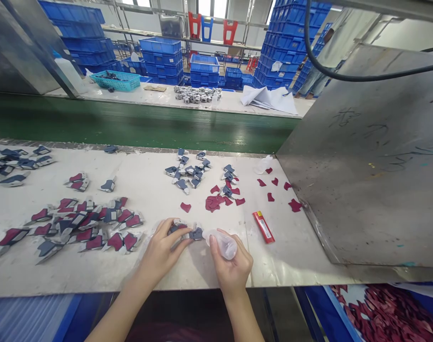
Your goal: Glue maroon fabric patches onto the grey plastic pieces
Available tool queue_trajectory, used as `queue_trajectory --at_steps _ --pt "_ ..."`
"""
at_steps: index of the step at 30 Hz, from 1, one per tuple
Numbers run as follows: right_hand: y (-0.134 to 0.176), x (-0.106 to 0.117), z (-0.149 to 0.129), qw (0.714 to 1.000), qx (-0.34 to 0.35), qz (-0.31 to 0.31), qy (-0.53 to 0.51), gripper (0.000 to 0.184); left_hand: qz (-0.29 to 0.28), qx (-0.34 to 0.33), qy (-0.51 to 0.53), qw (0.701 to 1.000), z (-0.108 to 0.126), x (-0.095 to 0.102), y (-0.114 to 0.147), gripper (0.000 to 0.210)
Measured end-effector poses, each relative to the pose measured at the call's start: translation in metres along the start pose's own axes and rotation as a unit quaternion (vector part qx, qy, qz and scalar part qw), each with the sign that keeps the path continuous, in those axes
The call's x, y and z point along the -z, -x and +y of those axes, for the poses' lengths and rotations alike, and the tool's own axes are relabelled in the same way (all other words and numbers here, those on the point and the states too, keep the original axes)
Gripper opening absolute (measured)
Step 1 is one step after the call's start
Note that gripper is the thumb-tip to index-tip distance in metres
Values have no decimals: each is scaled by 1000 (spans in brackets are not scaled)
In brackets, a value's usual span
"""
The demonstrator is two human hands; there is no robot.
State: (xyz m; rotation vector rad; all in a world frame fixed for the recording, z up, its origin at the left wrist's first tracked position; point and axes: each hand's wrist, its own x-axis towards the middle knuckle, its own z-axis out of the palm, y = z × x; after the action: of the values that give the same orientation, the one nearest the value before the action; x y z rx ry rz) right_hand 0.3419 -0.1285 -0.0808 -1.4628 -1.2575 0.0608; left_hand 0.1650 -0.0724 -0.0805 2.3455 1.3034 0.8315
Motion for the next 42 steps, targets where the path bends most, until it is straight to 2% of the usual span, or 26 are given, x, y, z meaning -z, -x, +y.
queue_trajectory --at_steps 6,13,17,25,42 --pt "1 0 0 998 43 24 26 15 14 -11 0 1000 -1 -2 1 18" --pt "6 2 -4 989 134 38 53 26 9 -11 0 1000 1 -1 3 18" --pt "8 4 -5 985 155 44 55 30 7 -8 1 1000 3 -1 4 17" --pt "11 6 -2 989 130 59 36 29 11 -11 8 1000 2 -2 3 16" --pt "8 -3 -10 995 103 -7 -5 21 18 -7 19 1000 2 -3 3 15"
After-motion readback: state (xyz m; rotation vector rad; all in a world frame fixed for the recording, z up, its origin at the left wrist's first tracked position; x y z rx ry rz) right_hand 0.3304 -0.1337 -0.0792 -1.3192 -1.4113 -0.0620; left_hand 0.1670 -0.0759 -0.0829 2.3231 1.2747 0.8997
